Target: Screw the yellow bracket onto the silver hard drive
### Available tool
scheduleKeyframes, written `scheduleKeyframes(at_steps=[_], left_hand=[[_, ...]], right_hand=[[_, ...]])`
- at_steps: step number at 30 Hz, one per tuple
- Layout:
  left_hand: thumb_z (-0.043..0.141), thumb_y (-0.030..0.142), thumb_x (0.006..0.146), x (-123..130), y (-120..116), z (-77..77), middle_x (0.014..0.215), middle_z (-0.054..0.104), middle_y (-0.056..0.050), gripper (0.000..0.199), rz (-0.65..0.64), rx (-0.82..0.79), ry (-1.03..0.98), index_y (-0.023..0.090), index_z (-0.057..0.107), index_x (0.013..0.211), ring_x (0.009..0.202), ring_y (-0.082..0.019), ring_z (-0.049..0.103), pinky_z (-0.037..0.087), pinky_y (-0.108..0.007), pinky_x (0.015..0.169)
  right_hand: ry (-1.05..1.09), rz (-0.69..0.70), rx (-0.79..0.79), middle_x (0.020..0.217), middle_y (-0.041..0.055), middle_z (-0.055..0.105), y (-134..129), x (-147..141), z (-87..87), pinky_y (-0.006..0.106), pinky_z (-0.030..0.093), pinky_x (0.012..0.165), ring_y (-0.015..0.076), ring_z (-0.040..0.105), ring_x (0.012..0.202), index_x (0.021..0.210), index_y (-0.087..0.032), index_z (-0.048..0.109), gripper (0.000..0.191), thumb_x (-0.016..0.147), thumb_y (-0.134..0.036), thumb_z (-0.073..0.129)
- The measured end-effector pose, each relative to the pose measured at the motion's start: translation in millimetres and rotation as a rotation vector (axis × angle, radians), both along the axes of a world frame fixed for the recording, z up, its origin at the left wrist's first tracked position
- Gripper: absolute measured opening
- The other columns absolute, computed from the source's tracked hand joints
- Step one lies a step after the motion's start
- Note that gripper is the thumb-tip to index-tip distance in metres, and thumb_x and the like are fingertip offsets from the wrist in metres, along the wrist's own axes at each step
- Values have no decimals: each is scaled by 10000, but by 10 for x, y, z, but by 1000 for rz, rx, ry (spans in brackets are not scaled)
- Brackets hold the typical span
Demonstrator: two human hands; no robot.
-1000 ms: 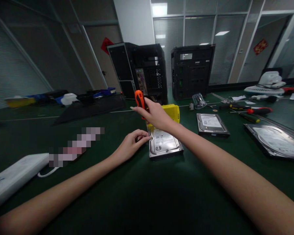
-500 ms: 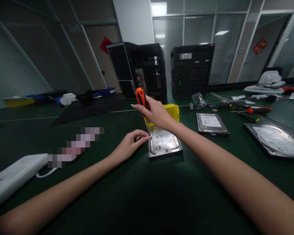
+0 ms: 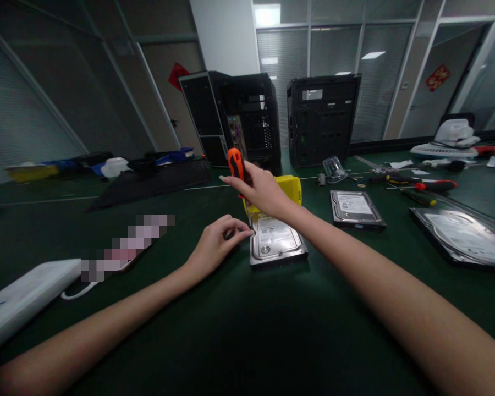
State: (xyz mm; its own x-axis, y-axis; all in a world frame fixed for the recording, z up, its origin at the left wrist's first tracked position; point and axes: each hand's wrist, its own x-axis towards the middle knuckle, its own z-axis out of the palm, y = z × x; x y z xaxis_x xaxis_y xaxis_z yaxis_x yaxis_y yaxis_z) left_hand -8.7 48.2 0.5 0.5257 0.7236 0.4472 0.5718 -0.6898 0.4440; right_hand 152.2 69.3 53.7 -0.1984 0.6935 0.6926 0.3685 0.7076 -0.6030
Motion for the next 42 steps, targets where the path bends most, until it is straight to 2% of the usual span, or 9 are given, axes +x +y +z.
scheduleKeyframes(at_steps=[9,17,22,25,33,42], left_hand=[[470,274,831,20,-90,13,799,466,-12,154,24,109,108,188,592,870,711,-143,467,380,-265,648],[478,263,829,42,-114,13,810,481,-19,143,52,172,145,189,596,860,730,-154,456,358,-293,692],[508,289,808,29,-75,11,758,465,-5,147,32,104,74,192,611,848,674,-134,452,355,-259,635],[515,353,793,1,-14,3,719,457,3,199,10,17,12,198,627,851,647,-126,444,350,-238,592],[511,434,760,-21,74,-40,725,560,-23,302,13,-147,-38,192,666,855,636,-137,431,331,-249,572],[531,444,742,-25,130,-97,635,521,-1,321,-26,-212,-94,187,669,875,592,-123,410,326,-233,544]], right_hand=[[31,25,4,718,3,502,-5,1,13,221,394,519,89,477,596,815,-174,477,281,757,-449,492],[15,54,-10,701,4,516,-28,-20,-5,219,377,470,87,468,553,848,-173,478,289,769,-451,473],[36,42,21,711,2,514,-31,-14,9,218,390,507,83,469,579,819,-171,474,279,761,-443,489],[52,10,33,661,-7,489,-35,-5,25,214,371,477,81,450,547,790,-174,467,293,769,-466,465],[72,-19,69,640,-10,476,-47,6,46,213,356,483,80,435,544,772,-176,470,275,783,-450,454],[62,-12,62,658,-3,495,-54,-9,31,219,365,481,85,453,548,766,-172,468,285,779,-457,455]])
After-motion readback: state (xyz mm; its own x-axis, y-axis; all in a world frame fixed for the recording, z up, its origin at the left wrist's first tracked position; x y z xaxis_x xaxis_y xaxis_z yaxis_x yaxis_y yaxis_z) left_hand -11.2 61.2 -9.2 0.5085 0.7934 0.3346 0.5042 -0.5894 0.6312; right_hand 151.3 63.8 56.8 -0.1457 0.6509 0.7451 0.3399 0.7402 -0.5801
